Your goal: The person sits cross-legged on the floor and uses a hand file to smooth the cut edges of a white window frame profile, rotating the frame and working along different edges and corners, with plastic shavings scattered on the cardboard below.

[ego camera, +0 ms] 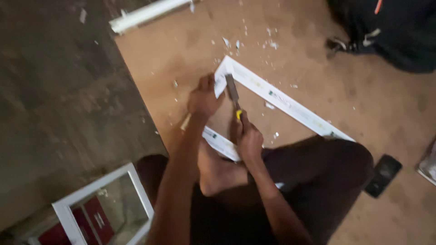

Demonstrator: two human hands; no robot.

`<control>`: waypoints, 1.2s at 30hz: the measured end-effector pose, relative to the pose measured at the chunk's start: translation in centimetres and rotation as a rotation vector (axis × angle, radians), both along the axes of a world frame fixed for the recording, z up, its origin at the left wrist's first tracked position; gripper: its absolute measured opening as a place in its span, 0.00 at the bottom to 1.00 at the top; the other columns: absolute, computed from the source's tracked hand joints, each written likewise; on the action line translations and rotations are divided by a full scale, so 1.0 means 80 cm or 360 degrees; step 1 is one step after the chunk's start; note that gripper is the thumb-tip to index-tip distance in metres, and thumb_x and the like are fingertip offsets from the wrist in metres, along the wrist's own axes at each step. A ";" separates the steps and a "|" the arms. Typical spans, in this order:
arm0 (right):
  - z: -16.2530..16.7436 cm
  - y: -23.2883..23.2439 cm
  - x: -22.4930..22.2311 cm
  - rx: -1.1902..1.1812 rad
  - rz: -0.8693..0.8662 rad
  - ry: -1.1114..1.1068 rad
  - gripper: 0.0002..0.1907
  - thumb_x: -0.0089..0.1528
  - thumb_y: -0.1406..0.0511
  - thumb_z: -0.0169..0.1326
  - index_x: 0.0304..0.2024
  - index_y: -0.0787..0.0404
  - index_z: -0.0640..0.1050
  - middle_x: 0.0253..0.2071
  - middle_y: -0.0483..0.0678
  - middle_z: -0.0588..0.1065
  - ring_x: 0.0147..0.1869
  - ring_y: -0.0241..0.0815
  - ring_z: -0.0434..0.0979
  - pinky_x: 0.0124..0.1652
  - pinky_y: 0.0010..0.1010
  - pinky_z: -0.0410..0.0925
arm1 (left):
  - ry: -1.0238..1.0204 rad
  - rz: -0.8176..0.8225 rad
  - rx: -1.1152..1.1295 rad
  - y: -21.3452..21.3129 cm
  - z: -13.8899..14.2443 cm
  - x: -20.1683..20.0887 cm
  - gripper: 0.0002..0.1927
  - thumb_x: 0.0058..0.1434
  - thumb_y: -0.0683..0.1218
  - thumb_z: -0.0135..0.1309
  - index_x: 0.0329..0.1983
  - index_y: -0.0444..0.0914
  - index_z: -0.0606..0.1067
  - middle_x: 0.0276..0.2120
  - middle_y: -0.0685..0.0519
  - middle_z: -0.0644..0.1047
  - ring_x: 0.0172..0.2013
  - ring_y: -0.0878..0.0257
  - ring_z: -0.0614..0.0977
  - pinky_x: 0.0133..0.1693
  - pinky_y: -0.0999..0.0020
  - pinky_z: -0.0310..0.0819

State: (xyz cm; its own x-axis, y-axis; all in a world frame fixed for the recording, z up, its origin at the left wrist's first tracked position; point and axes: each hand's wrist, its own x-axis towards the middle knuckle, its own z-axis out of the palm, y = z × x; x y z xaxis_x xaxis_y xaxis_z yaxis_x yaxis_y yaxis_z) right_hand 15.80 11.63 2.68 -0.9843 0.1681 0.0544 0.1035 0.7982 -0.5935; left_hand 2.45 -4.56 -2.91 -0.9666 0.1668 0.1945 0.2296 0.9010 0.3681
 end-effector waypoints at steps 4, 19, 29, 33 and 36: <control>-0.003 -0.005 -0.002 -0.0047 -0.0023 -0.0044 0.23 0.67 0.65 0.51 0.65 0.61 0.74 0.34 0.65 0.78 0.35 0.65 0.78 0.34 0.53 0.69 | -0.0082 -0.0001 0.0110 0.000 0.000 0.002 0.35 0.58 0.57 0.60 0.64 0.35 0.67 0.52 0.43 0.73 0.42 0.47 0.82 0.38 0.51 0.81; -0.012 -0.003 -0.009 -0.0027 0.0013 -0.0071 0.23 0.67 0.66 0.49 0.65 0.62 0.74 0.30 0.64 0.77 0.32 0.66 0.78 0.31 0.53 0.68 | -0.0081 -0.0009 0.0070 -0.001 -0.001 -0.001 0.36 0.58 0.58 0.60 0.63 0.33 0.67 0.51 0.43 0.72 0.45 0.47 0.81 0.40 0.50 0.79; -0.016 -0.006 -0.033 -0.0045 0.0046 0.0084 0.22 0.69 0.64 0.51 0.65 0.63 0.74 0.30 0.65 0.77 0.31 0.65 0.78 0.31 0.52 0.69 | -0.0170 -0.0027 0.0063 -0.005 -0.007 0.001 0.36 0.58 0.58 0.59 0.65 0.35 0.66 0.54 0.44 0.71 0.49 0.48 0.80 0.42 0.50 0.80; -0.020 -0.003 -0.025 -0.0095 0.0063 0.0050 0.25 0.68 0.62 0.50 0.66 0.64 0.73 0.29 0.66 0.76 0.30 0.65 0.78 0.31 0.53 0.69 | 0.0092 -0.0052 -0.0048 -0.003 -0.007 -0.004 0.40 0.54 0.60 0.60 0.64 0.34 0.65 0.54 0.41 0.71 0.50 0.46 0.78 0.39 0.50 0.79; -0.017 -0.008 -0.040 0.0011 0.0047 0.0201 0.23 0.69 0.61 0.50 0.64 0.63 0.74 0.31 0.66 0.77 0.32 0.66 0.79 0.33 0.52 0.70 | -0.0111 -0.0037 0.0009 -0.003 -0.005 -0.004 0.39 0.53 0.59 0.59 0.63 0.34 0.65 0.52 0.42 0.72 0.49 0.47 0.79 0.39 0.49 0.79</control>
State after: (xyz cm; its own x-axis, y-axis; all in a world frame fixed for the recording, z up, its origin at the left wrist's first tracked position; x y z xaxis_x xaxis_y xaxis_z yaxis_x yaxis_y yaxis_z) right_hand 12.61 10.98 1.34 -0.9740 0.1380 0.1795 0.0043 0.8038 -0.5949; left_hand 2.12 -4.79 -3.34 -0.9737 0.1887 0.1279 0.2243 0.8935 0.3890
